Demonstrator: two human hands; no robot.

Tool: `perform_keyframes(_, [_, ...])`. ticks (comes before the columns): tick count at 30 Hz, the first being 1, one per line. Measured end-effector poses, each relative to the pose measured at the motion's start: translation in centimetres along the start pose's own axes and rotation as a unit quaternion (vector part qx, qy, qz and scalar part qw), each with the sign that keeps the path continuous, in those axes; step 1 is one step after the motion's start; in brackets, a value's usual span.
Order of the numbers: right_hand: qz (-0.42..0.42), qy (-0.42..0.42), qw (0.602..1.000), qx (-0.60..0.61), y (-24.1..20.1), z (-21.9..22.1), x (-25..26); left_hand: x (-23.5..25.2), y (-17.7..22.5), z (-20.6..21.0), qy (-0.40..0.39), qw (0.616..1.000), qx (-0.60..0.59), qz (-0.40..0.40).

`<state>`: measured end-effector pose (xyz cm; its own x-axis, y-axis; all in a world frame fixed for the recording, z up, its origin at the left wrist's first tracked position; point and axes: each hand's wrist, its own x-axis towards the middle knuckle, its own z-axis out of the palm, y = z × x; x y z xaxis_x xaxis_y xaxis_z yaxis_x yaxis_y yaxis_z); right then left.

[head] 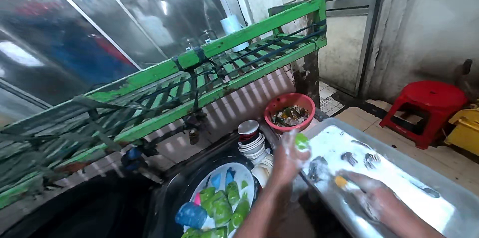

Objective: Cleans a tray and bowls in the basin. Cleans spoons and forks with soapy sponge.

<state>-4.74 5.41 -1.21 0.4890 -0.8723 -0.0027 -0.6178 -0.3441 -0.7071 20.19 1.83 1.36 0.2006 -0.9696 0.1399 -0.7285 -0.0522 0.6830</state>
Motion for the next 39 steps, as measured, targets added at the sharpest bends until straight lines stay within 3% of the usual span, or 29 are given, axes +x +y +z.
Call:
perform_keyframes(2, [0.018, -0.084, 0.996, -0.028, 2.4, -0.6, -1.3, 0.1, -4.2, -4.0, 0.023, 0.994, 0.099, -0.047])
perform_keyframes(6, [-0.016, -0.15, 0.98, -0.133, 4.1, -0.9, -2.8, -2.5, -16.4, -9.1, -0.022, 0.948, 0.273, -0.165])
perform_keyframes(8, [-0.001, -0.189, 0.968, -0.168, 3.9, -0.5, -2.5, -2.8, -17.6, -9.2, -0.032, 0.937, 0.295, -0.187])
perform_keyframes(11, [0.035, -0.243, 0.948, -0.202, 3.7, 0.7, -2.0, -1.1, -10.6, -6.6, -0.023, 0.98, 0.174, -0.097])
perform_keyframes(13, [0.046, -0.246, 0.944, -0.213, 3.9, 1.0, -2.0, -0.7, -3.8, -2.8, -0.115, 0.992, 0.044, 0.003])
perform_keyframes(14, [0.053, -0.237, 0.947, -0.208, 3.9, 0.8, -1.9, -1.1, -1.2, -0.3, -0.199, 0.978, -0.015, 0.069])
perform_keyframes(16, [0.086, -0.217, 0.955, -0.181, 3.3, -0.1, -1.9, -2.3, 3.3, 4.3, -0.377, 0.911, 0.044, 0.159])
perform_keyframes(17, [0.096, -0.204, 0.96, -0.168, 3.0, -0.8, -2.0, -2.7, 5.2, 5.8, -0.455, 0.872, 0.123, 0.134])
perform_keyframes(18, [0.096, -0.187, 0.965, -0.159, 2.9, -1.5, -2.2, -3.0, 6.2, 6.9, -0.483, 0.853, 0.177, 0.091])
perform_keyframes(20, [0.065, -0.139, 0.977, -0.147, 3.3, -3.1, -3.1, -2.6, 6.6, 7.8, -0.441, 0.868, 0.229, 0.009])
perform_keyframes(23, [0.019, -0.089, 0.985, -0.145, 5.0, -4.8, -4.3, -0.4, 4.6, 9.6, -0.369, 0.902, 0.221, -0.032])
perform_keyframes(25, [0.034, -0.084, 0.985, -0.15, 6.0, -5.1, -4.5, 1.0, 3.0, 11.2, -0.354, 0.916, 0.186, -0.024])
perform_keyframes(28, [0.083, -0.1, 0.978, -0.163, 6.0, -5.2, -4.4, 2.4, 2.5, 13.3, -0.355, 0.913, 0.173, -0.099])
perform_keyframes(31, [0.098, -0.11, 0.976, -0.158, 5.6, -4.9, -4.4, 2.0, 3.2, 15.2, -0.29, 0.931, 0.206, -0.08])
perform_keyframes(32, [0.09, -0.103, 0.979, -0.153, 5.6, -4.9, -4.4, 2.0, 3.3, 15.7, -0.255, 0.948, 0.174, -0.072])
perform_keyframes(34, [0.081, -0.097, 0.982, -0.141, 5.6, -5.1, -4.6, 2.1, 2.6, 16.3, -0.162, 0.98, -0.025, -0.109])
perform_keyframes(36, [0.097, -0.101, 0.982, -0.127, 5.6, -5.1, -4.7, 2.0, 1.7, 16.4, -0.079, 0.956, -0.221, -0.174])
perform_keyframes(39, [0.13, -0.108, 0.978, -0.121, 5.6, -5.1, -4.4, 0.8, 2.0, 15.1, -0.073, 0.94, -0.249, -0.22])
